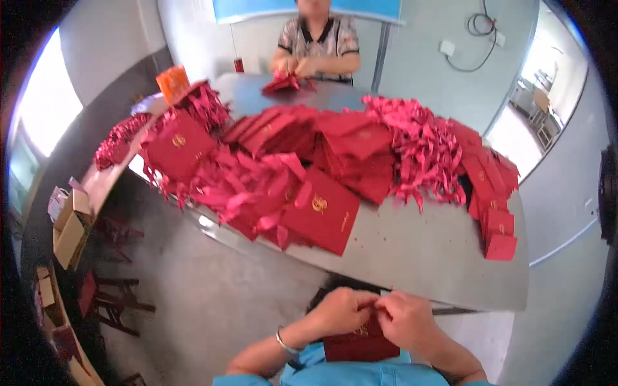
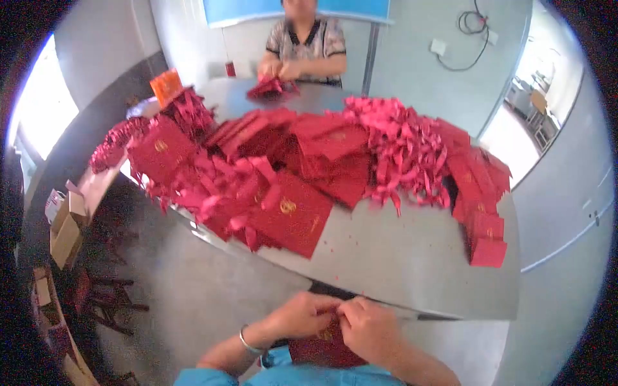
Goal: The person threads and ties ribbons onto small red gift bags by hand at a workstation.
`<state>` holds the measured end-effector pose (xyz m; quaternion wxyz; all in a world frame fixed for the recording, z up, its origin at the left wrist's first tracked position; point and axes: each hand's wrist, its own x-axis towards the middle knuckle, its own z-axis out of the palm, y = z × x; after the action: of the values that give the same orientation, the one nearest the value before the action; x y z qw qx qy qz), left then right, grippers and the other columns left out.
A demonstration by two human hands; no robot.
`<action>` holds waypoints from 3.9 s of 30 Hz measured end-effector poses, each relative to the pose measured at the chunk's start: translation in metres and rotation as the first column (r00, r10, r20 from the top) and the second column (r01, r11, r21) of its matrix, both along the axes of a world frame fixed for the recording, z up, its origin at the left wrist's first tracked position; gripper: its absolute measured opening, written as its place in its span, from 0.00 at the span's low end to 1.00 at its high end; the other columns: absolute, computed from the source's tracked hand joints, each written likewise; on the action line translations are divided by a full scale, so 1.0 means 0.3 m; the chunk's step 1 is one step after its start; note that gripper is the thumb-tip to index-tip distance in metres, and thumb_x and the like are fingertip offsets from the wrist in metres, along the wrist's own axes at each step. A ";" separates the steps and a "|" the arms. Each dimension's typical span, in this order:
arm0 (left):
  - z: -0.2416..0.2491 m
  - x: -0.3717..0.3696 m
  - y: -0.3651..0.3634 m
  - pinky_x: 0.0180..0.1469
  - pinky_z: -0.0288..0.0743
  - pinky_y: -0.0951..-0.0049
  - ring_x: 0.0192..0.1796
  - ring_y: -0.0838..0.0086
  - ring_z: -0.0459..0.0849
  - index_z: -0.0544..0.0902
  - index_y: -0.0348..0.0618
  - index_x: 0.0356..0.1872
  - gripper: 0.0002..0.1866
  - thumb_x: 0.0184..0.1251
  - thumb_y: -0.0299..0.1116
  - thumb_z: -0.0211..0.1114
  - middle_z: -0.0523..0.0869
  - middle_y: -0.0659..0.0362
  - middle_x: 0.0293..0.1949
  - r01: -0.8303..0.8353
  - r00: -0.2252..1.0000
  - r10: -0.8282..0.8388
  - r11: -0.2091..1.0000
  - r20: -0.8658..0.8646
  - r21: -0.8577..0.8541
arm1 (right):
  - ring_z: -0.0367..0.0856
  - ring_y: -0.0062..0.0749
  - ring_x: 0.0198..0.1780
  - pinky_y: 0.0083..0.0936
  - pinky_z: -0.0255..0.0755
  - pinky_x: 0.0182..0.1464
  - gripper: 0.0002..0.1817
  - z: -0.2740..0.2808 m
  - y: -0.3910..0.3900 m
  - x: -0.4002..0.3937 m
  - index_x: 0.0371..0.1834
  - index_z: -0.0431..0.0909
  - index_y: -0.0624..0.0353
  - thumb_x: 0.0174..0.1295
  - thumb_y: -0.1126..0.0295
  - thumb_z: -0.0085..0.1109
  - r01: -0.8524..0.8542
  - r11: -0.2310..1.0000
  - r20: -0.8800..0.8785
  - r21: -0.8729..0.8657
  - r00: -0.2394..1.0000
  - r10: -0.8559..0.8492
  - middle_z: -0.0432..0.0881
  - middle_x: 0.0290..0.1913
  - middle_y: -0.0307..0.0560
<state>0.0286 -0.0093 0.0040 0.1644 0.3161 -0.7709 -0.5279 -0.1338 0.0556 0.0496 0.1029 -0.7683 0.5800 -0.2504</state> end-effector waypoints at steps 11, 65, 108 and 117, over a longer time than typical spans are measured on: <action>-0.042 -0.026 0.017 0.42 0.78 0.67 0.40 0.63 0.86 0.82 0.42 0.46 0.14 0.60 0.34 0.59 0.87 0.51 0.36 -0.062 0.997 0.065 0.994 -0.035 0.088 | 0.81 0.38 0.30 0.31 0.76 0.31 0.05 0.026 0.035 -0.058 0.26 0.81 0.52 0.46 0.69 0.68 -0.001 1.000 0.050 0.004 0.999 0.001 0.79 0.27 0.39; 0.142 -0.076 0.109 0.32 0.75 0.78 0.29 0.81 0.81 0.82 0.36 0.33 0.07 0.52 0.22 0.67 0.84 0.58 0.26 0.052 0.988 -0.070 0.991 -0.140 -0.125 | 0.82 0.25 0.37 0.18 0.75 0.41 0.17 -0.061 -0.058 -0.235 0.40 0.77 0.64 0.45 0.89 0.58 -0.660 0.526 0.844 0.537 0.418 -0.338 0.84 0.34 0.45; 0.038 -0.192 -0.027 0.34 0.74 0.82 0.34 0.87 0.79 0.80 0.33 0.36 0.07 0.56 0.22 0.65 0.84 0.64 0.29 0.024 0.999 -0.027 0.993 0.029 0.112 | 0.79 0.16 0.35 0.16 0.74 0.36 0.08 -0.251 -0.206 -0.295 0.40 0.79 0.62 0.58 0.81 0.59 0.185 0.957 0.727 0.222 0.623 -0.289 0.82 0.33 0.37; -0.022 -0.194 -0.069 0.33 0.73 0.83 0.34 0.87 0.79 0.80 0.33 0.36 0.06 0.57 0.21 0.64 0.84 0.63 0.29 -0.055 0.996 0.042 0.981 0.073 0.184 | 0.81 0.22 0.30 0.20 0.75 0.32 0.10 -0.155 0.113 -0.278 0.39 0.81 0.63 0.54 0.76 0.66 0.166 0.978 0.307 0.125 0.931 -0.197 0.83 0.30 0.44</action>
<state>-0.0295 -0.0300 -0.0027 0.1205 0.3667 -0.7154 -0.5824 -0.2171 0.0896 0.0032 0.2084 -0.6552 0.6357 -0.3510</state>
